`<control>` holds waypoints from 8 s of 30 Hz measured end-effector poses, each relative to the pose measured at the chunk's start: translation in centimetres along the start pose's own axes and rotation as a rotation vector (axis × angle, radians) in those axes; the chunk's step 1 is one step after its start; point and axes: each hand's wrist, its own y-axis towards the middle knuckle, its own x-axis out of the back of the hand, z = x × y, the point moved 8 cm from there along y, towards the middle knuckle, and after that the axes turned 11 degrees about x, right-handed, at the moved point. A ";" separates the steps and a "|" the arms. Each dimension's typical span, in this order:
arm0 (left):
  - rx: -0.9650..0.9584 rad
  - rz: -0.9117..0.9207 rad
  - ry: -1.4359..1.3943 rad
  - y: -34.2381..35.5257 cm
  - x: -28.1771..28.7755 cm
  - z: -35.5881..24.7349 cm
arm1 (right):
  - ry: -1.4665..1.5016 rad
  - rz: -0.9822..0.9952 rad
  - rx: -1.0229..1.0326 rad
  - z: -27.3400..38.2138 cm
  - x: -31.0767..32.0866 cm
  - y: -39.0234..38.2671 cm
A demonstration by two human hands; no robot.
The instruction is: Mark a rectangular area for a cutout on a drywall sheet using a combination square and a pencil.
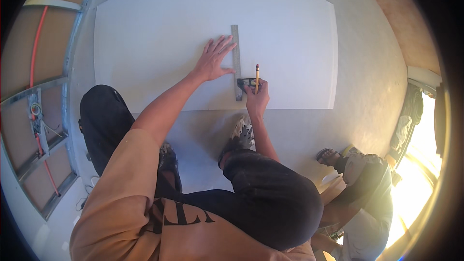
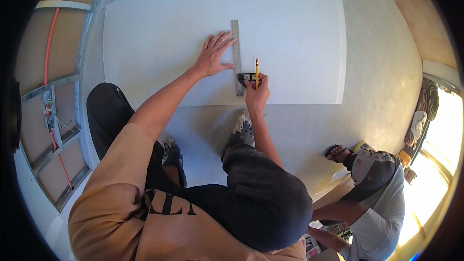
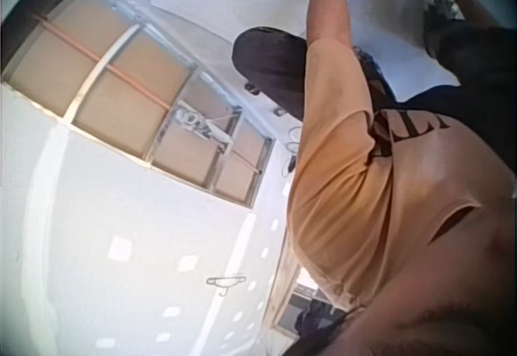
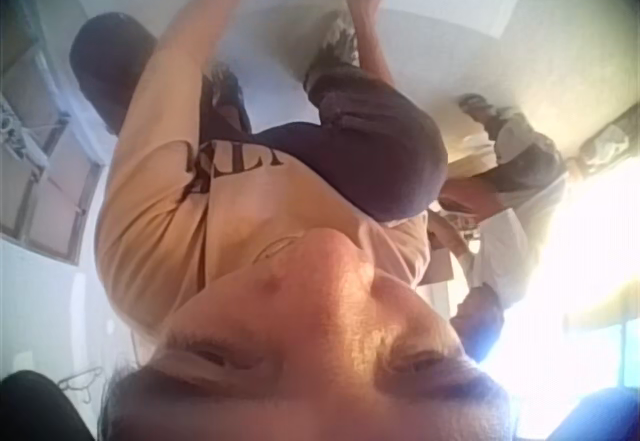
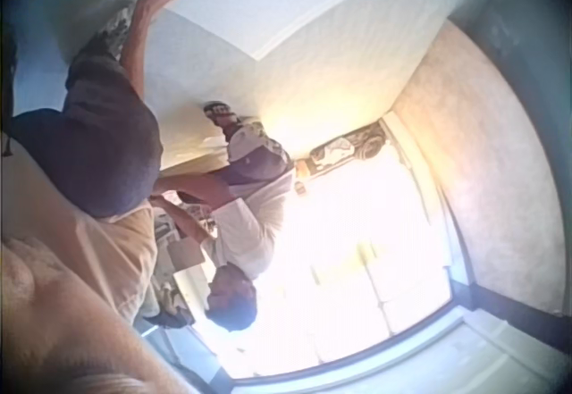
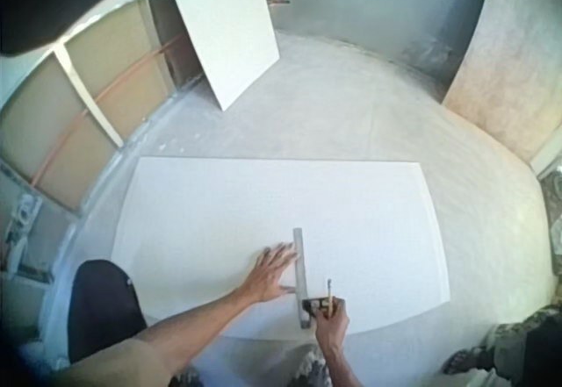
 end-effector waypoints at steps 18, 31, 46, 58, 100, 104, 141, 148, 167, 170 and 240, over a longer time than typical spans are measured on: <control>0.030 0.009 -0.004 0.1 0.0 0.1 | -0.073 0.016 0.017 0.6 0.3 -0.6; 0.013 -0.009 0.019 1.1 1.4 -1.0 | 0.048 0.038 0.179 5.6 2.2 3.2; 0.046 -0.007 0.131 1.2 2.1 -2.0 | -0.201 0.235 0.765 13.0 -3.4 2.5; 0.040 -0.026 0.106 1.2 1.8 -1.4 | -0.330 0.319 0.693 10.9 -7.3 2.5; -0.146 -0.247 -0.225 0.2 0.8 0.7 | -0.124 0.228 0.471 12.6 0.1 1.8; -0.113 0.182 0.041 4.7 -1.6 -3.0 | -0.341 0.112 0.637 7.3 2.8 3.5; 0.024 0.017 -0.034 -8.4 20.5 19.8 | 0.532 0.256 0.053 13.5 18.9 2.0; 0.201 0.060 -0.194 -8.0 24.7 22.2 | 0.092 0.201 0.224 9.5 13.6 -1.1; -0.006 -0.239 0.106 -18.2 11.8 13.4 | -0.461 0.118 0.494 5.0 3.9 -7.7; -0.024 -0.136 -0.003 -16.5 11.2 12.4 | -0.427 0.190 0.519 4.6 3.8 -9.9; 0.763 0.733 -1.661 -28.5 -17.1 2.7 | -0.249 0.582 0.698 4.4 -4.4 -11.7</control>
